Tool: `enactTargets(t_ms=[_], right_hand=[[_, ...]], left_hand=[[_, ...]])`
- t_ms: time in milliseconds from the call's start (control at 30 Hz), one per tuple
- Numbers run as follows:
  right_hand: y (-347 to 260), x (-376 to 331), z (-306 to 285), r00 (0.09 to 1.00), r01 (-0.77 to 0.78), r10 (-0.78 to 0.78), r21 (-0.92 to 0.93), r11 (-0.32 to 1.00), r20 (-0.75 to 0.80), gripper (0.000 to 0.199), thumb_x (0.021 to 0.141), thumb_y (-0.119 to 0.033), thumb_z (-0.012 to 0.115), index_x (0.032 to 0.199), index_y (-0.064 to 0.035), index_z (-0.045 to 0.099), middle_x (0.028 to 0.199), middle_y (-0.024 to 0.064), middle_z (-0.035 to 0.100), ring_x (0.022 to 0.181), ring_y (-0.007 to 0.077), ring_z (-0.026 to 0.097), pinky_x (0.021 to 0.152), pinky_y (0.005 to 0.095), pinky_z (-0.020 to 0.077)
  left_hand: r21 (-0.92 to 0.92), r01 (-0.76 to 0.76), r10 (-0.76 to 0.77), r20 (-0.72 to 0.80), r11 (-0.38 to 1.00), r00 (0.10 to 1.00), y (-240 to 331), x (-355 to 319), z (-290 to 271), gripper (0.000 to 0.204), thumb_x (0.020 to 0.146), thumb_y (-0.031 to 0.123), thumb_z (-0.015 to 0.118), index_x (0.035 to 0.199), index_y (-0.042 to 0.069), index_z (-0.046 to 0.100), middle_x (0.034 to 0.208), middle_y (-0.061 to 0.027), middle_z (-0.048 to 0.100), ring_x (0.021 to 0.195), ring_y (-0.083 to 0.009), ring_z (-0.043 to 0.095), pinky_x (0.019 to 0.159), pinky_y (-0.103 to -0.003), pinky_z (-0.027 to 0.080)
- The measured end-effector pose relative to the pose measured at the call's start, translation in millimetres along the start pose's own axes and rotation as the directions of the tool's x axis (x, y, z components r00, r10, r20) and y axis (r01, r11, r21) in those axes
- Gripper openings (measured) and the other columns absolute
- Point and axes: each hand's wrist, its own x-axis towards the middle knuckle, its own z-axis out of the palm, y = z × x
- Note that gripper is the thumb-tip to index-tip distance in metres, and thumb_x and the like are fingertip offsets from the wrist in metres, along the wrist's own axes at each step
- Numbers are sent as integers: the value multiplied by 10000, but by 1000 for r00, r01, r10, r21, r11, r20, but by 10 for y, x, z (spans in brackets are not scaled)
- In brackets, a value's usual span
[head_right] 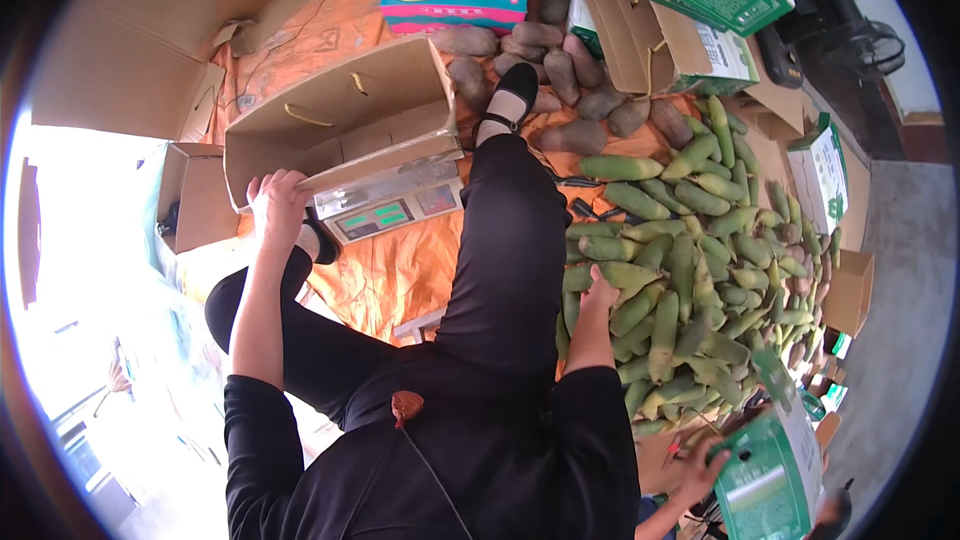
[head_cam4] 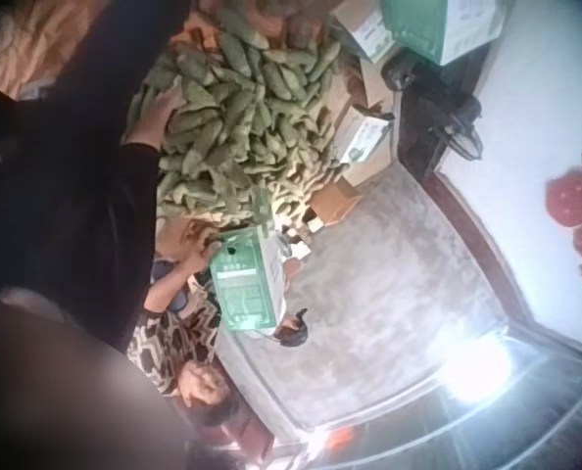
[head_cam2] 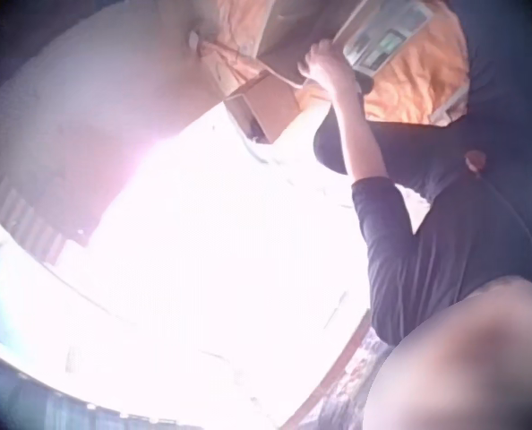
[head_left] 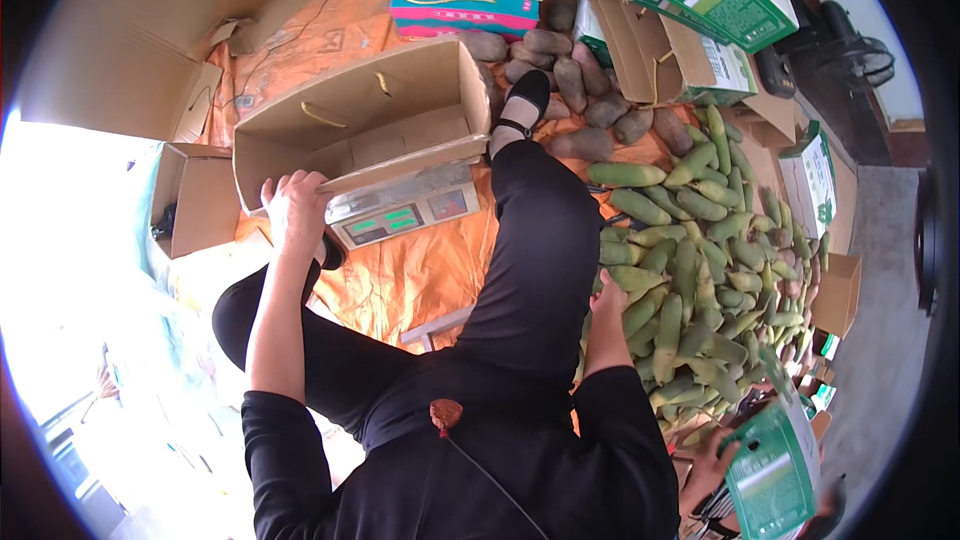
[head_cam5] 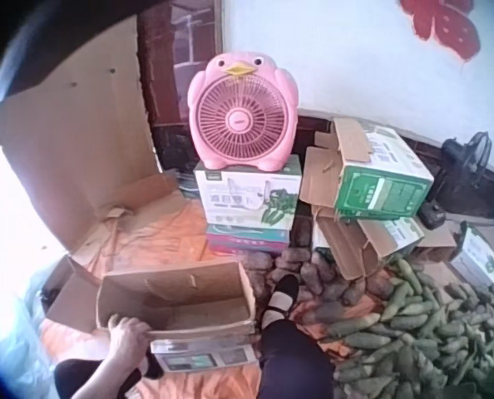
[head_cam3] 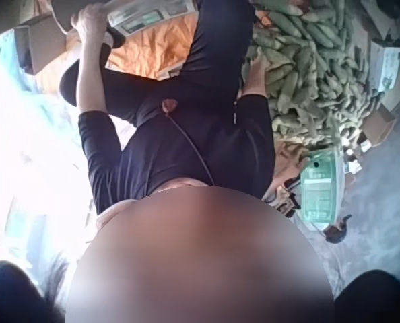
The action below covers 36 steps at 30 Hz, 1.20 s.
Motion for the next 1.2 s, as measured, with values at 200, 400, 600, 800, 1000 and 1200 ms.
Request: enactTargets(t_ms=[200,400,600,800,1000,1200], right_hand=[[-229,-705,77,949,277,-256,-96,956,186,596,799,-30,714,1319,7,425,1286,105,492,1135,234,495,916,328,440],[-1135,-1742,284,405,759,-688,197,620,602,549,751,76,696,1236,-2,451,1192,92,537,1080,201,541,910,313,455],[-2167,-3348,581,-124,839,-728,462,286,675,509,726,25,726,1179,4,494,1088,85,600,1006,172,591,883,307,477],[-2151,-4713,1231,-547,786,-393,615,61,739,513,688,-36,773,1153,-31,557,1073,79,641,991,175,611,916,337,464],[-1318,-4690,2212,-601,790,-114,567,-233,791,553,597,-207,827,1068,-77,567,1030,125,645,1004,313,606,835,398,473],[-627,-4494,2682,-206,614,161,256,-747,965,305,749,-176,686,1037,-111,612,1018,80,680,1000,259,643,809,504,451]], left_hand=[[-12,-20,20,-17,1000,1000,-9,-35,-42,113,738,133,680,850,125,670,845,-52,607,936,-250,571,1011,-501,307],[-10,-49,49,16,999,999,-37,-135,-139,99,755,123,672,853,123,657,834,-50,592,933,-253,575,1014,-535,310],[0,-63,62,18,998,998,-45,-165,-93,103,749,113,681,846,125,649,825,-45,590,930,-242,578,1007,-538,323],[-11,-52,52,27,999,998,-98,-224,-111,115,740,103,689,846,123,650,824,-45,591,924,-241,580,999,-531,331],[-6,-84,84,20,996,996,-65,-243,-133,92,753,111,676,839,121,647,826,-46,589,926,-245,577,997,-524,332],[5,-81,81,-14,997,997,-80,-296,-101,107,734,105,675,832,120,634,828,-56,581,911,-256,572,951,-475,360]])
